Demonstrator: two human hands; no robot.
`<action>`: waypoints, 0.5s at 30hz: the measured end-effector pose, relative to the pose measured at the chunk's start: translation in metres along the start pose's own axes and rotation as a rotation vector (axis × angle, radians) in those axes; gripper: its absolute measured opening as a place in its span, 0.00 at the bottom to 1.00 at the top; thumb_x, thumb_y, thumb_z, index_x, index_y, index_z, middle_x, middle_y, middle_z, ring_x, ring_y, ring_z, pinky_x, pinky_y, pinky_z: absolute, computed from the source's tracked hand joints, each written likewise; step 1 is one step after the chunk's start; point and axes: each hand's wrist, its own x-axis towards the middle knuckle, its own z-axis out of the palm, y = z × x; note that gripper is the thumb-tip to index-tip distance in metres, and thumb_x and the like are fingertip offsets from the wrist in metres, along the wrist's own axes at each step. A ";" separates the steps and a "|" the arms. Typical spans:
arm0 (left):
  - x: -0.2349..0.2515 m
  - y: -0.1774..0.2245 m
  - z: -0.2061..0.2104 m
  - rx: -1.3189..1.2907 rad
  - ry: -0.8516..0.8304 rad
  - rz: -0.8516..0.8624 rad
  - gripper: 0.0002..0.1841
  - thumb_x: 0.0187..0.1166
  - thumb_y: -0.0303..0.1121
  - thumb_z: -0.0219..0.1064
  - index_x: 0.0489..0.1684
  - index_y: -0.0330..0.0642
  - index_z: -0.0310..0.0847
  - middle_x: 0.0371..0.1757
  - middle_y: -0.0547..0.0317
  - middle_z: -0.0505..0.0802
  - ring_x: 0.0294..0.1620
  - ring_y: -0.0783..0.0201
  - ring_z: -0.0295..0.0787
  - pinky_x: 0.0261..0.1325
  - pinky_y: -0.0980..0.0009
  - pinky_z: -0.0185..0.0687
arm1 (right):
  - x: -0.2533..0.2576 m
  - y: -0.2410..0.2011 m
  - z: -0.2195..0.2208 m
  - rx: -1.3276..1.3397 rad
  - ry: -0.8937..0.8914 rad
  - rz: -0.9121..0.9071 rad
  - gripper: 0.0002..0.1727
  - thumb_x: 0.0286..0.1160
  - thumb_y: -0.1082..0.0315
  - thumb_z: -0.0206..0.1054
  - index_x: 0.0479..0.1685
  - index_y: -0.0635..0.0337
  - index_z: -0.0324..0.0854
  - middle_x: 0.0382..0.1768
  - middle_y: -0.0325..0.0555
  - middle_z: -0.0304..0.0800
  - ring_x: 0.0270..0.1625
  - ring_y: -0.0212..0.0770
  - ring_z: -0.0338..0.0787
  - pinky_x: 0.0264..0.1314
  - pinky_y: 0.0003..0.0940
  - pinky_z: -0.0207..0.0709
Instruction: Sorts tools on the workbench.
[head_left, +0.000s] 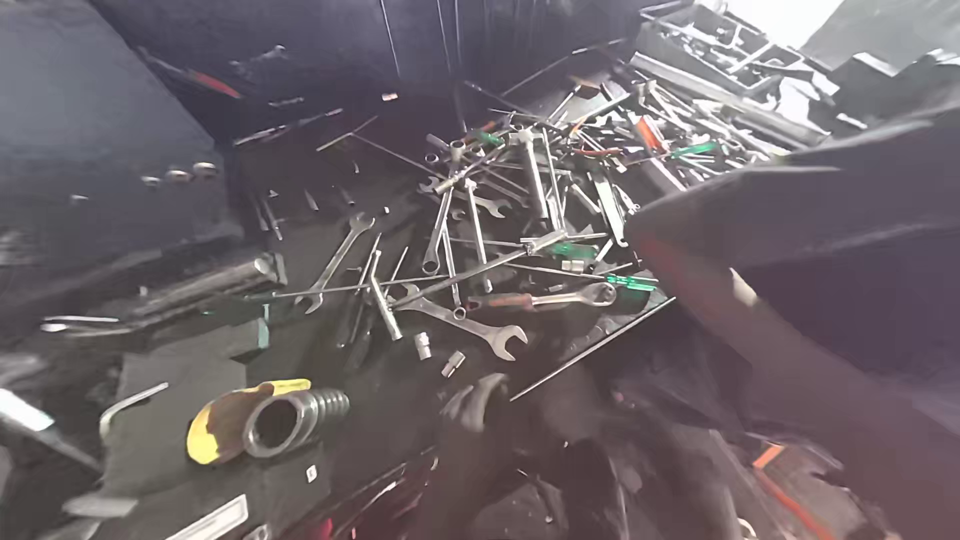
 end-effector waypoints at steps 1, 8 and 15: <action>0.000 -0.001 0.006 0.022 0.058 0.006 0.14 0.83 0.40 0.62 0.47 0.44 0.94 0.36 0.59 0.97 0.32 0.66 0.92 0.38 0.65 0.89 | 0.000 0.000 0.001 0.029 0.004 0.005 0.37 0.73 0.61 0.74 0.78 0.75 0.68 0.65 0.54 0.88 0.62 0.42 0.92 0.68 0.38 0.87; 0.005 0.010 0.036 0.039 0.367 -0.057 0.15 0.79 0.41 0.62 0.38 0.43 0.94 0.29 0.62 0.94 0.25 0.75 0.83 0.33 0.78 0.78 | 0.007 0.036 -0.016 0.126 -0.100 0.005 0.25 0.87 0.56 0.64 0.78 0.59 0.77 0.63 0.49 0.92 0.60 0.44 0.94 0.64 0.39 0.90; -0.001 0.006 0.025 0.224 0.196 0.040 0.27 0.87 0.45 0.51 0.22 0.38 0.89 0.19 0.54 0.89 0.21 0.62 0.86 0.30 0.63 0.81 | 0.018 0.030 -0.043 0.359 -0.025 -0.155 0.25 0.85 0.63 0.66 0.76 0.66 0.75 0.62 0.52 0.91 0.59 0.43 0.93 0.64 0.38 0.89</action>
